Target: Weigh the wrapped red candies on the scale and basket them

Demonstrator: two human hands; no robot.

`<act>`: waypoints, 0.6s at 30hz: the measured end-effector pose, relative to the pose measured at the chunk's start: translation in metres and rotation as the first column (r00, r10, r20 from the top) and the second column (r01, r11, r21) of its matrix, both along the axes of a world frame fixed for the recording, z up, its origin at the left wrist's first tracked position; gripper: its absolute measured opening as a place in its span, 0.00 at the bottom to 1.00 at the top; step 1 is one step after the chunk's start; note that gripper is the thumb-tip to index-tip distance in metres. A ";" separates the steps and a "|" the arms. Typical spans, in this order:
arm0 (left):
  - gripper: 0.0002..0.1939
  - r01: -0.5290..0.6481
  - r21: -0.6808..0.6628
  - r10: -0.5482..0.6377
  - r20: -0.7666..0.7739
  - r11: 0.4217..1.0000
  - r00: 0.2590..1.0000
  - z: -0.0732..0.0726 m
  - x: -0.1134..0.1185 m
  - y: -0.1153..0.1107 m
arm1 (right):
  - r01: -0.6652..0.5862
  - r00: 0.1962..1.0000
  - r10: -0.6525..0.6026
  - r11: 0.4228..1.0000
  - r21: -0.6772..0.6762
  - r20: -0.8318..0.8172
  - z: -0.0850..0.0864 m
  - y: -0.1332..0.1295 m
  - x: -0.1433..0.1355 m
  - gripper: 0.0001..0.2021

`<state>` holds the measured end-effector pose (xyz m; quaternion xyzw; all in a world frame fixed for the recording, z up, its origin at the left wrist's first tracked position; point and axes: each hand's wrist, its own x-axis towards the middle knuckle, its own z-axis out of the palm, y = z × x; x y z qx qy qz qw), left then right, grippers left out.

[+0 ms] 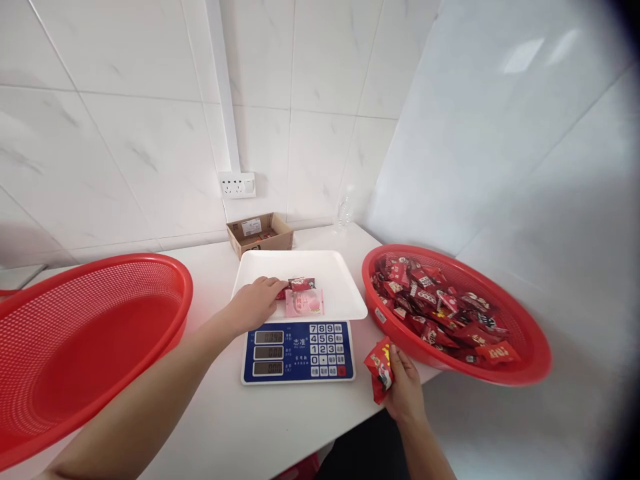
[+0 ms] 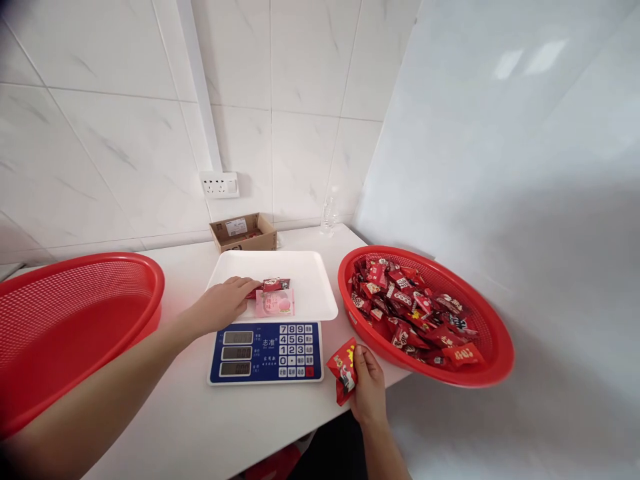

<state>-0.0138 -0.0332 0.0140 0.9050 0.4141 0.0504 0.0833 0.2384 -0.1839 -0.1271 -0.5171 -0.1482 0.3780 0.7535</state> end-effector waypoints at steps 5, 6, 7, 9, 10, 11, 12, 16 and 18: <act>0.17 -0.081 0.096 0.089 -0.079 0.992 0.993 -0.010 0.010 -0.001 | -0.043 0.996 0.044 0.999 -0.020 0.078 -0.004 -0.001 0.001 0.24; 0.17 -0.101 0.106 0.110 -0.086 0.989 0.990 -0.012 0.011 -0.001 | -0.049 0.994 0.051 0.998 -0.026 0.093 -0.004 -0.001 0.000 0.24; 0.16 -0.120 0.113 0.130 -0.090 0.986 0.987 -0.013 0.011 -0.001 | -0.054 0.992 0.058 0.998 -0.032 0.108 -0.004 -0.002 0.000 0.25; 0.15 -0.158 0.127 0.169 -0.085 0.979 0.982 -0.012 0.009 0.000 | -0.064 0.988 0.069 0.997 -0.041 0.135 -0.004 -0.002 0.000 0.25; 0.14 -0.178 0.136 0.190 -0.075 0.974 0.979 -0.009 0.006 0.000 | -0.069 0.986 0.075 0.997 -0.045 0.149 -0.004 -0.003 0.000 0.25; 0.14 -0.204 0.147 0.214 -0.060 0.968 0.975 -0.004 0.002 0.000 | -0.073 0.983 0.080 0.996 -0.049 0.163 -0.003 -0.003 0.001 0.25; 0.13 -0.236 0.161 0.246 -0.040 0.958 0.968 0.002 -0.004 -0.001 | -0.076 0.980 0.085 0.996 -0.052 0.178 -0.003 -0.003 0.001 0.25; 0.11 -0.428 0.215 0.427 0.055 0.878 0.903 0.034 -0.045 -0.012 | -0.091 0.962 0.104 0.994 -0.064 0.252 -0.003 -0.005 0.001 0.25; 0.15 -0.519 0.227 0.511 0.099 0.824 0.854 0.047 -0.076 -0.019 | -0.085 0.946 0.101 0.994 -0.063 0.309 -0.005 -0.006 0.001 0.25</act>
